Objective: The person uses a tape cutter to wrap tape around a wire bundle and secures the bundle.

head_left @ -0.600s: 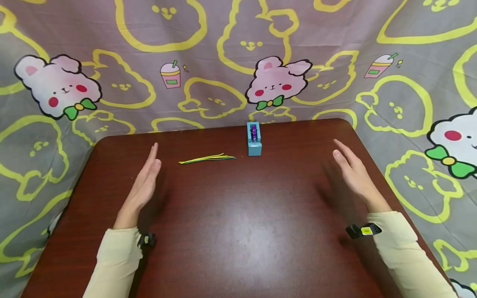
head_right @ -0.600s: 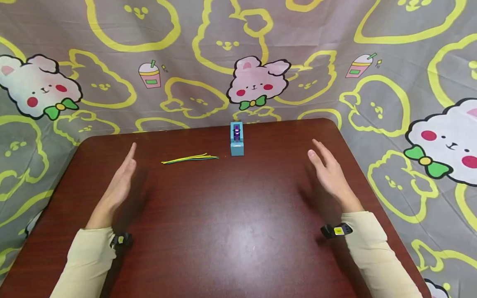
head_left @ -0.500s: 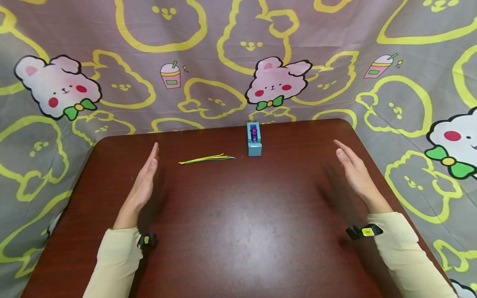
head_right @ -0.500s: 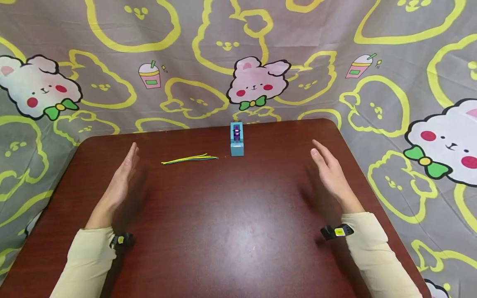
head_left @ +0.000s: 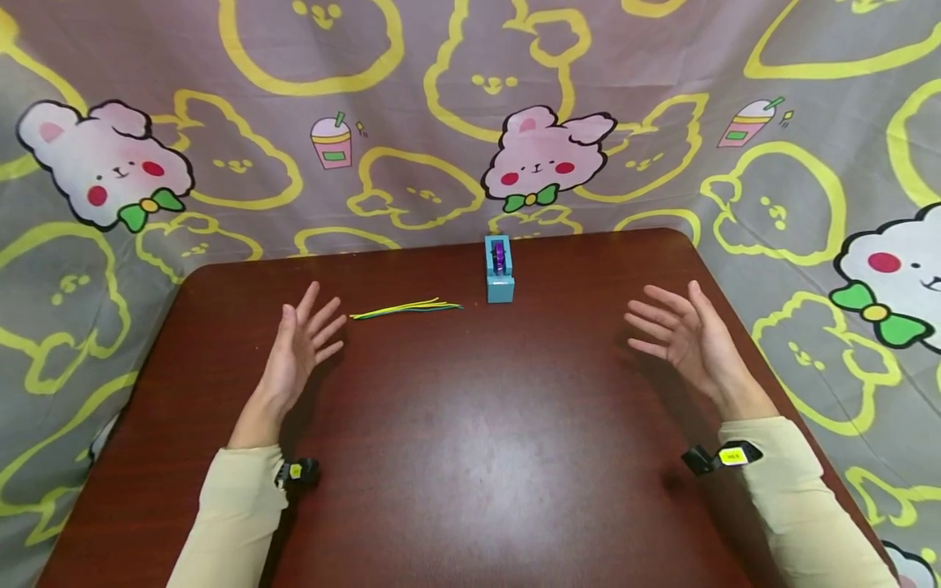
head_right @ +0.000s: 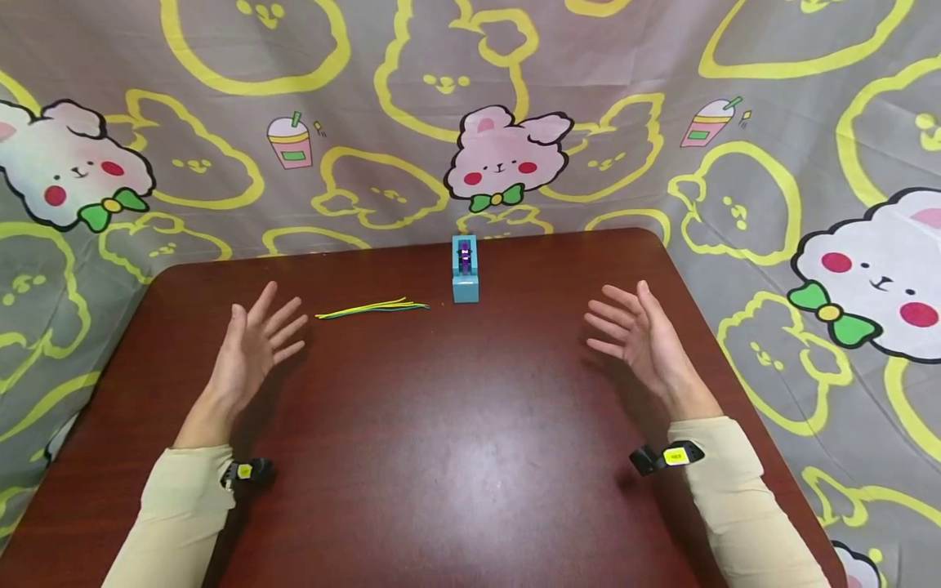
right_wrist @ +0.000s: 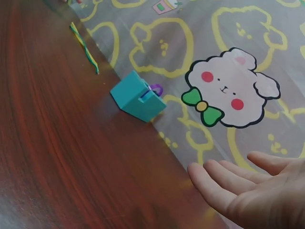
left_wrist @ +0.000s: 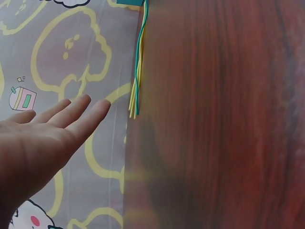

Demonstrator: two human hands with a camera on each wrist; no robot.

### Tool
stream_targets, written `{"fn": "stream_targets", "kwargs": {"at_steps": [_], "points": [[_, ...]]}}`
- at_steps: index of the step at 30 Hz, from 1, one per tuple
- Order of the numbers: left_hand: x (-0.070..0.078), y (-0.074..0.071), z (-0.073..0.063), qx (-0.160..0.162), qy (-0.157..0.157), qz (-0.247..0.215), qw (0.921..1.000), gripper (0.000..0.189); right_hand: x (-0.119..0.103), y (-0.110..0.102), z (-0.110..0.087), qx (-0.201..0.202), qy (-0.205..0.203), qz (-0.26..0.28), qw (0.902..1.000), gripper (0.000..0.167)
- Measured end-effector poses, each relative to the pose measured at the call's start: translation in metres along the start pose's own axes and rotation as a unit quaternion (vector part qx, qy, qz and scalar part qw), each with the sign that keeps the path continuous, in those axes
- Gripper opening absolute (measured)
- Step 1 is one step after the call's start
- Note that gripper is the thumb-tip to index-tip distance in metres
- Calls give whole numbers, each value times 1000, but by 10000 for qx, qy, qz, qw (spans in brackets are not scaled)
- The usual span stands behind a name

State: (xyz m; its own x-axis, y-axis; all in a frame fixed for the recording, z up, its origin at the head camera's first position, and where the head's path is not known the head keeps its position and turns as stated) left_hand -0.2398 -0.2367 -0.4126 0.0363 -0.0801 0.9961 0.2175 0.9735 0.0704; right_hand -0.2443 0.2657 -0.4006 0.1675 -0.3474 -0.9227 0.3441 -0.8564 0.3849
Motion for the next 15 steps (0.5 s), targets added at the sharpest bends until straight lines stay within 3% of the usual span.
{"fn": "stream_targets", "kwargs": {"at_steps": [9,15], "points": [[-3,7,2,-217,38,-805,9965,63,10,2,4,-294,215,222,9991,57],[-4,14,7,-271,-32,-838,9961,66,13,0,8,-212,300,128,9992,54]]}}
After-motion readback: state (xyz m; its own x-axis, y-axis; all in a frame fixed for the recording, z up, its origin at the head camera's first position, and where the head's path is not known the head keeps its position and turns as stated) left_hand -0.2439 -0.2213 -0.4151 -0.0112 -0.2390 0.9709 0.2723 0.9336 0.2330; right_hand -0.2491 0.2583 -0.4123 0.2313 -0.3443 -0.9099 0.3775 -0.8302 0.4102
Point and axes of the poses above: each hand's wrist, its own z-axis towards the middle knuckle, its own y-axis out of the palm, x = y × z, the point moved 10 cm from there along z, towards the middle knuckle, and after that the axes turned 1 degree about y, right-handed, at the moved point
